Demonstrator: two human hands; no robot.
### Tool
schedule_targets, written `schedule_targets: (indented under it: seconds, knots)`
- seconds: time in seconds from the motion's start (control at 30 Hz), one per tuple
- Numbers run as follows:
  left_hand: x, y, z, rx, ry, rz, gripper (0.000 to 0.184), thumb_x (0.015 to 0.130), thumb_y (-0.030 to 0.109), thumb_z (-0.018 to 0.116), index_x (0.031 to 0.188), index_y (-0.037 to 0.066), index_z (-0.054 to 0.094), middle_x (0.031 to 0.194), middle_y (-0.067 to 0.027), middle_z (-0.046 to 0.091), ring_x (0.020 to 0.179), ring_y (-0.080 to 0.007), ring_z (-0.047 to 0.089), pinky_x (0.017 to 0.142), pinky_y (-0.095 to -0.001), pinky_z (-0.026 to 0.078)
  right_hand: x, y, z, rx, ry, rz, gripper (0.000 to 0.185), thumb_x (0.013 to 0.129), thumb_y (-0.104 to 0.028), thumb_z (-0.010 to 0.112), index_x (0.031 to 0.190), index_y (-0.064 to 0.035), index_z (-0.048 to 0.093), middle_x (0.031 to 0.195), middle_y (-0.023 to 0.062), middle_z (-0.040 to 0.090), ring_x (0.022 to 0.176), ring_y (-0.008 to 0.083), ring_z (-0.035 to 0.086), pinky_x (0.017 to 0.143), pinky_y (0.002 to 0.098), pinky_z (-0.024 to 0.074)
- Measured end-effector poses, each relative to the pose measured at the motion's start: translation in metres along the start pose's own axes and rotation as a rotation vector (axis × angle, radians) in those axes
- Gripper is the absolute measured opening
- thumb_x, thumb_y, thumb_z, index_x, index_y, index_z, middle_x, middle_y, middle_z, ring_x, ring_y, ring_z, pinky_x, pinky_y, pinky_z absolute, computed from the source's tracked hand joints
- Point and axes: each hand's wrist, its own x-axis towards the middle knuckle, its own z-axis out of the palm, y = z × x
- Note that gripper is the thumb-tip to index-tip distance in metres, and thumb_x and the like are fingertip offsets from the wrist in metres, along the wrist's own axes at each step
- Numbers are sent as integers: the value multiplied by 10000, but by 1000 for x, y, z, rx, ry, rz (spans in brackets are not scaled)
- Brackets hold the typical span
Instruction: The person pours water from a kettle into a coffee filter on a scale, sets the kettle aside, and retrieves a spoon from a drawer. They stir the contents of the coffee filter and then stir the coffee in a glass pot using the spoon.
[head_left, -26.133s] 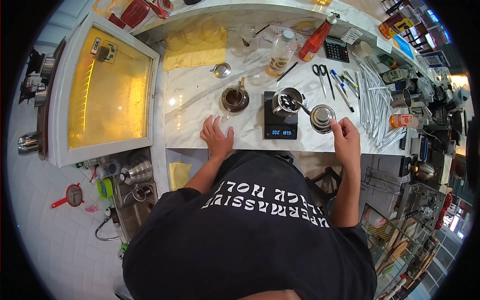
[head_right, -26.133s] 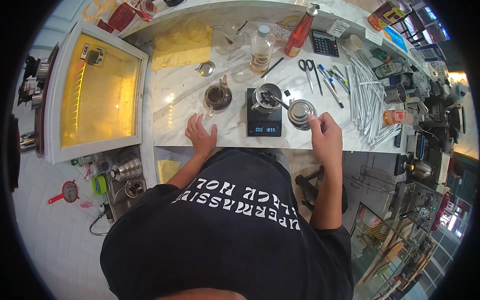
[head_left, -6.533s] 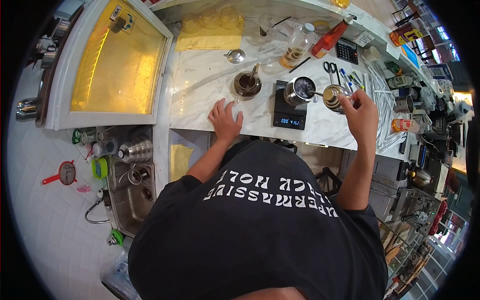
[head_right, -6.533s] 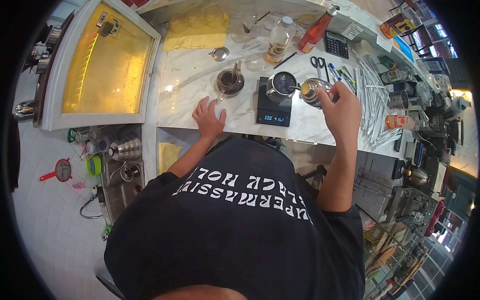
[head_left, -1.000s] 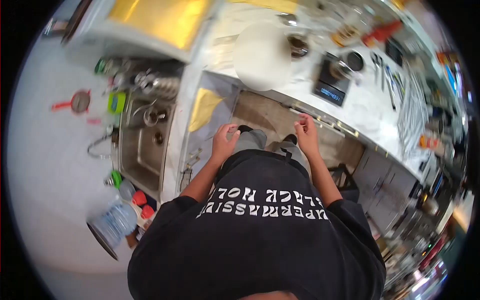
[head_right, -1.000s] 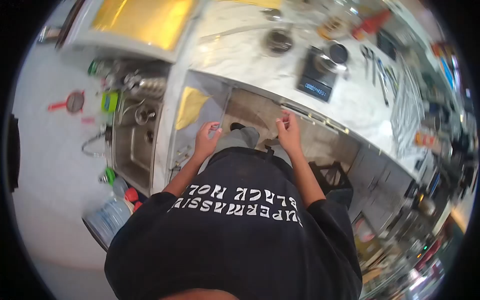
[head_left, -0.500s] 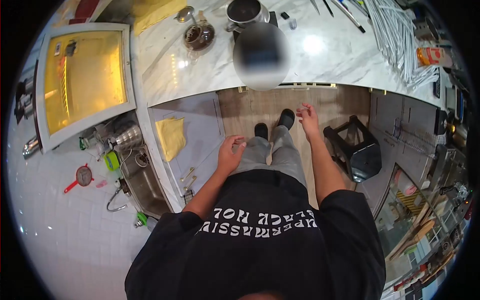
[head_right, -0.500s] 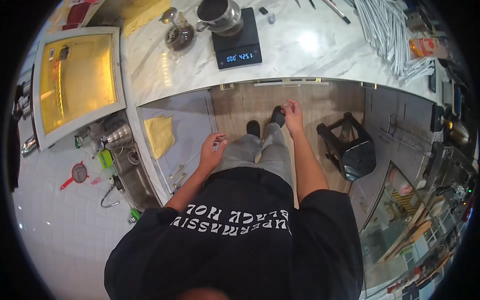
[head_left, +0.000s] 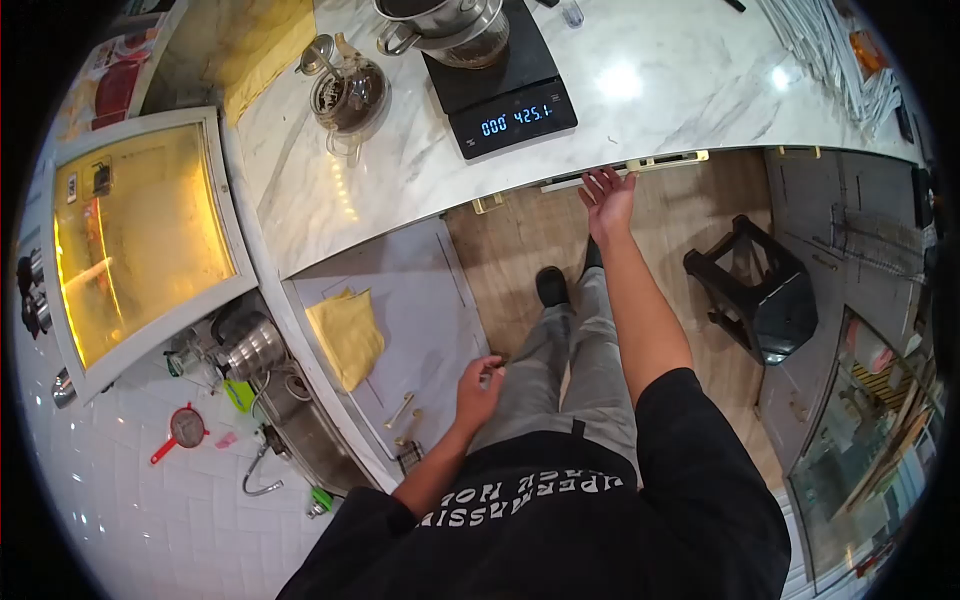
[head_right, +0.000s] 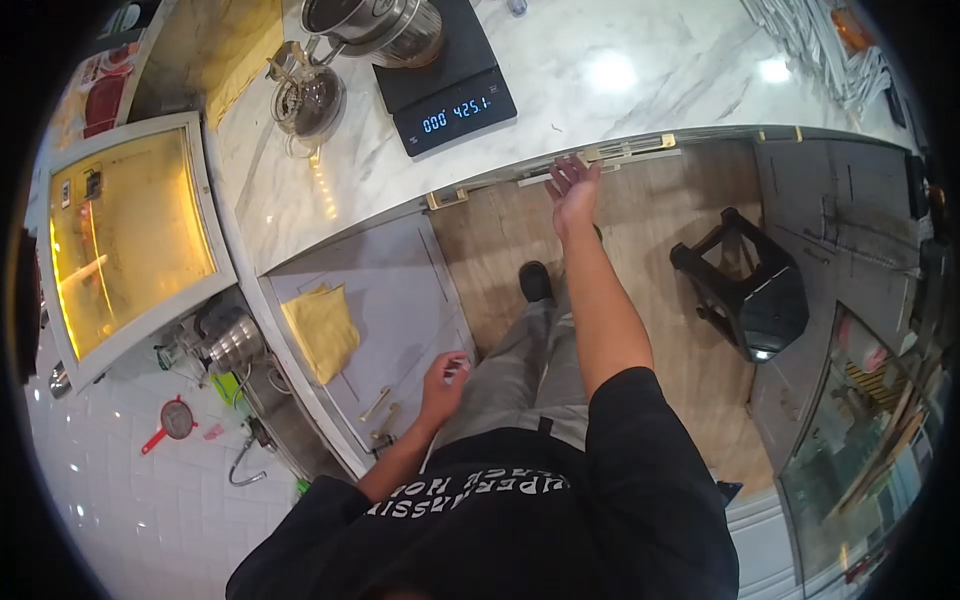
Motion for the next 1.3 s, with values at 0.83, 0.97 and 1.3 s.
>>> schedule_targets:
  seconds: [0.83, 0.97, 1.3]
  knots:
    - [-11, -62, -9, -72, -67, 17, 286, 967, 193, 718, 1212, 47, 702, 1099, -104, 709, 953, -201, 685, 850, -348, 525, 3, 20, 4, 469, 42, 27, 637, 1007, -678, 416, 1203, -80, 510, 1108, 43, 501, 1054, 211, 479, 953, 464, 341]
    - [-8, -52, -3, -90, -57, 31, 282, 966, 186, 719, 1209, 44, 705, 1093, -102, 712, 953, -200, 684, 850, -348, 524, -11, 23, -8, 402, 54, 16, 624, 980, -702, 485, 1164, -107, 509, 1093, 36, 493, 1007, 199, 476, 882, 419, 338]
    - [-4, -27, -4, -86, -15, 85, 271, 959, 175, 726, 1191, 37, 708, 1095, -98, 717, 939, -185, 688, 841, -329, 520, -15, 23, -19, -141, 210, -72, 434, 897, -408, 821, 1033, -113, 533, 876, 7, 552, 829, 111, 560, 611, 266, 439]
